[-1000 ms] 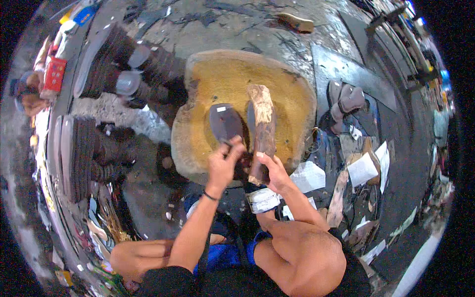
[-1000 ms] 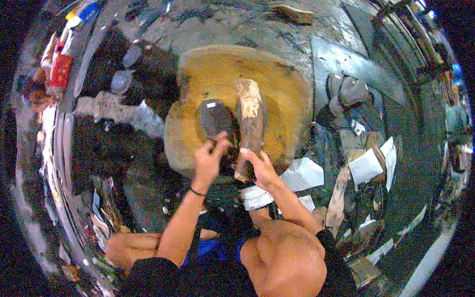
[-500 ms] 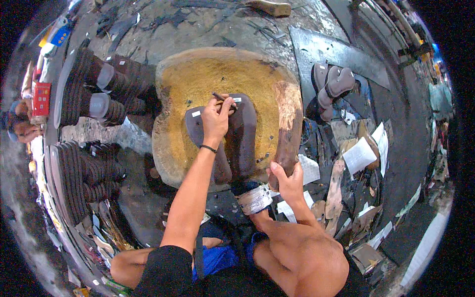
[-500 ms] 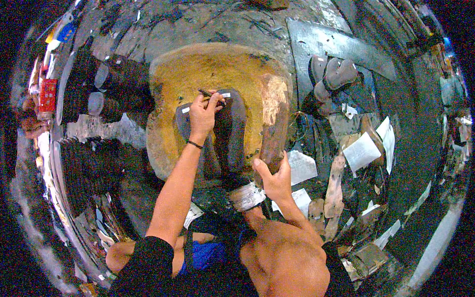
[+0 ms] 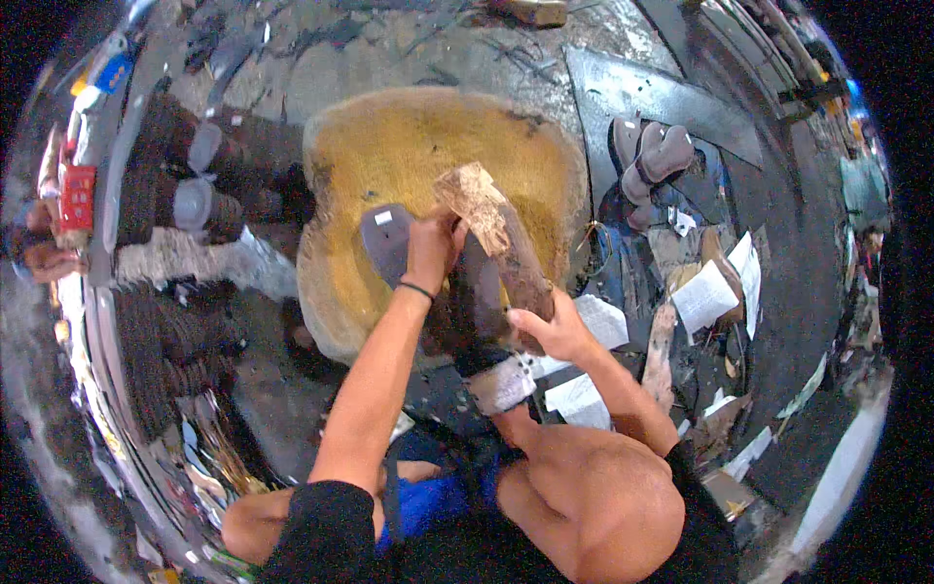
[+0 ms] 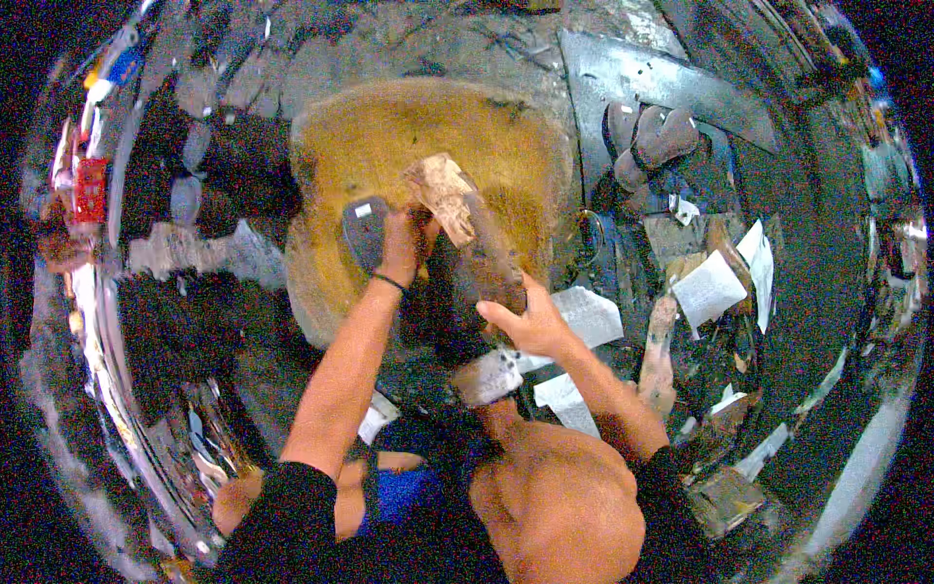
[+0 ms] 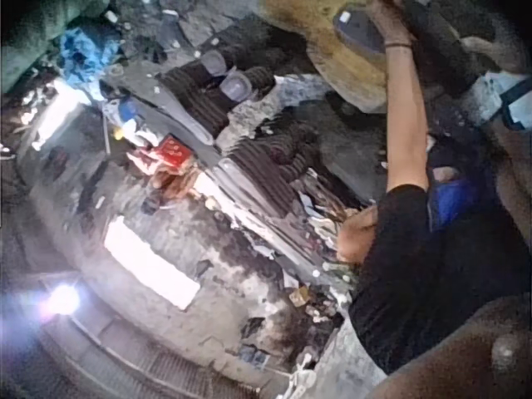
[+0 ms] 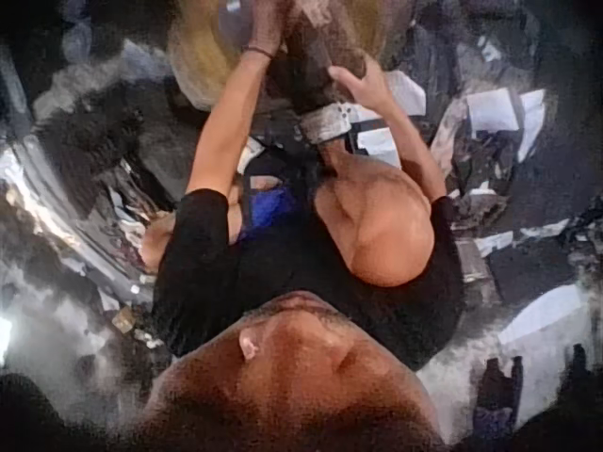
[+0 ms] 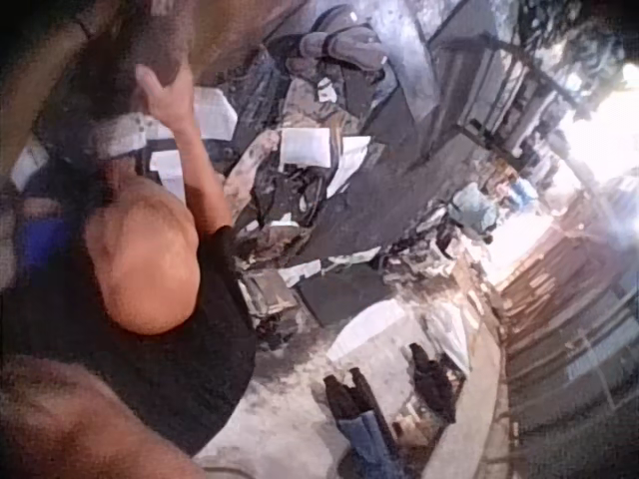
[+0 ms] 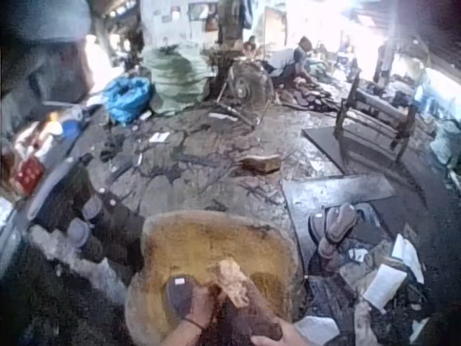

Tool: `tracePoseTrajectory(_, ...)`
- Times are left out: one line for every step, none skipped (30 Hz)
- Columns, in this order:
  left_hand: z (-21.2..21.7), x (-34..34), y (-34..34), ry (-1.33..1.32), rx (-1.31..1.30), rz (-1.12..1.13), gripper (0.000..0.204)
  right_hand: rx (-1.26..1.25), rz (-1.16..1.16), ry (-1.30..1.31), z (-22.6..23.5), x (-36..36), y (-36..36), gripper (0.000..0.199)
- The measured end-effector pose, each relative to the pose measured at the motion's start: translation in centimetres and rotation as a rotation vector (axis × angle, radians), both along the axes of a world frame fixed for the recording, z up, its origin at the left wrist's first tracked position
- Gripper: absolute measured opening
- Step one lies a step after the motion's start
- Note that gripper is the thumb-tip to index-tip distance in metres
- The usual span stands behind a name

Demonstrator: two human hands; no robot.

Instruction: The person sits on the floor and uses a hammer and small metal pins to attach straps to the soles of several sandals. They repeatedly position the pins and strike them with the hammer to secure the components.

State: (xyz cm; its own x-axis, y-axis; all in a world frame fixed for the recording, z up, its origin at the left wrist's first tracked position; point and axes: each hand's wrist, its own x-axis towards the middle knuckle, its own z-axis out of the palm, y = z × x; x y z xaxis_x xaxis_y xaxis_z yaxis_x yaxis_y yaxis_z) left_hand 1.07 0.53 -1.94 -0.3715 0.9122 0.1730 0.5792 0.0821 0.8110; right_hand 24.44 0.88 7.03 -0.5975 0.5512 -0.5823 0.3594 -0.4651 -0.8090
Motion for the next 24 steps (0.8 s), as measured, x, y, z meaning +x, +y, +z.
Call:
tracePoseTrajectory(0.1, -0.3, 0.1, 0.090, 0.043, 0.029, 0.020, 0.061, -0.125, 0.062, -1.7, -1.1, 0.3, 0.040)
tracePoseTrajectory(0.7, 0.9, 0.7, 0.155, 0.083, 0.052, 0.022, 0.118, -0.255, 0.101, -4.3, -1.3, 0.0, 0.039)
tracePoseTrajectory(0.9, 0.7, 0.7, 0.197, -0.057, 0.047, 0.025, 0.130, -0.386, 0.124, -4.1, -2.6, -1.9, 0.038)
tracePoseTrajectory(1.2, 0.5, 0.9, 0.239, -0.195, 0.039, 0.027, 0.145, -0.371, -0.018, -3.5, -2.8, -2.6, 0.035)
tracePoseTrajectory(1.6, 0.1, 1.3, 0.220, -0.093, 0.041, 0.032, 0.037, -0.376, 0.015, -4.3, -2.9, -1.8, 0.035)
tracePoseTrajectory(2.2, -0.4, 1.6, -0.073, -0.097, 0.150, 0.033, -0.104, -0.373, 0.035, -4.7, -3.1, -2.2, 0.034)
tracePoseTrajectory(2.8, -0.9, 2.2, -0.367, -0.097, 0.255, 0.033, -0.112, -0.364, 0.041, -4.9, -3.1, -2.2, 0.034)
tracePoseTrajectory(3.4, -1.2, 2.5, -0.667, -0.100, 0.352, 0.034, -0.124, -0.361, 0.041, -4.9, -3.3, -2.1, 0.034)
tracePoseTrajectory(4.1, -1.7, 2.1, -0.720, -0.050, 0.361, 0.036, -0.135, -0.358, 0.041, -4.7, -3.4, -2.1, 0.033)
tracePoseTrajectory(4.7, -1.3, 0.8, -0.660, -0.113, 0.331, 0.036, -0.218, -0.412, 0.118, -4.2, -3.1, -2.7, 0.033)
tracePoseTrajectory(6.1, 0.3, -0.7, -0.610, -0.175, 0.287, 0.036, -0.291, -0.477, 0.187, -3.4, -2.0, -2.9, 0.033)
tracePoseTrajectory(7.5, 1.9, -3.0, -0.555, -0.250, 0.253, 0.037, -0.382, -0.537, 0.256, -2.5, -1.2, -3.4, 0.033)
tracePoseTrajectory(8.4, 3.7, -5.6, -0.535, -0.330, 0.226, 0.035, -0.486, -0.561, 0.336, -1.7, -0.5, -4.1, 0.038)
tracePoseTrajectory(9.5, 5.8, -7.7, -0.510, -0.395, 0.200, 0.032, -0.459, -0.581, 0.308, -1.3, -0.3, -5.1, 0.038)
tracePoseTrajectory(8.3, 8.1, -10.3, -0.602, -0.269, 0.186, 0.028, -0.424, -0.585, 0.289, -0.8, -0.2, -6.1, 0.038)
tracePoseTrajectory(6.9, 9.9, -12.4, -0.696, -0.153, 0.173, 0.024, -0.398, -0.594, 0.261, -0.7, 0.1, -7.3, 0.038)
tracePoseTrajectory(7.0, 10.6, -12.8, -0.826, -0.157, 0.206, 0.022, -0.337, -0.581, 0.186, -0.9, 0.8, -7.8, 0.039)
tracePoseTrajectory(6.9, 11.2, -13.1, -0.956, -0.161, 0.240, 0.021, -0.246, -0.564, 0.125, -1.0, 1.7, -8.4, 0.039)
tracePoseTrajectory(6.7, 11.6, -13.4, -1.086, -0.165, 0.274, 0.020, -0.156, -0.546, 0.064, -0.9, 2.6, -9.1, 0.039)
tracePoseTrajectory(6.5, 10.8, -13.0, -1.100, -0.106, 0.321, 0.026, -0.067, -0.526, 0.002, -0.5, 3.6, -9.4, 0.040)
tracePoseTrajectory(6.1, 9.6, -12.5, -1.099, -0.084, 0.353, 0.026, 0.004, -0.445, -0.074, 0.3, 4.6, -9.4, 0.038)
tracePoseTrajectory(5.8, 8.4, -11.6, -1.098, -0.054, 0.381, 0.027, 0.001, -0.472, -0.081, 0.3, 5.4, -9.7, 0.038)
tracePoseTrajectory(5.7, 7.5, -10.4, -1.080, -0.060, 0.363, 0.026, 0.000, -0.497, -0.088, 0.5, 6.2, -10.2, 0.037)
tracePoseTrajectory(5.5, 7.0, -9.2, -1.063, -0.065, 0.345, 0.026, -0.002, -0.523, -0.096, 0.8, 6.7, -10.6, 0.037)
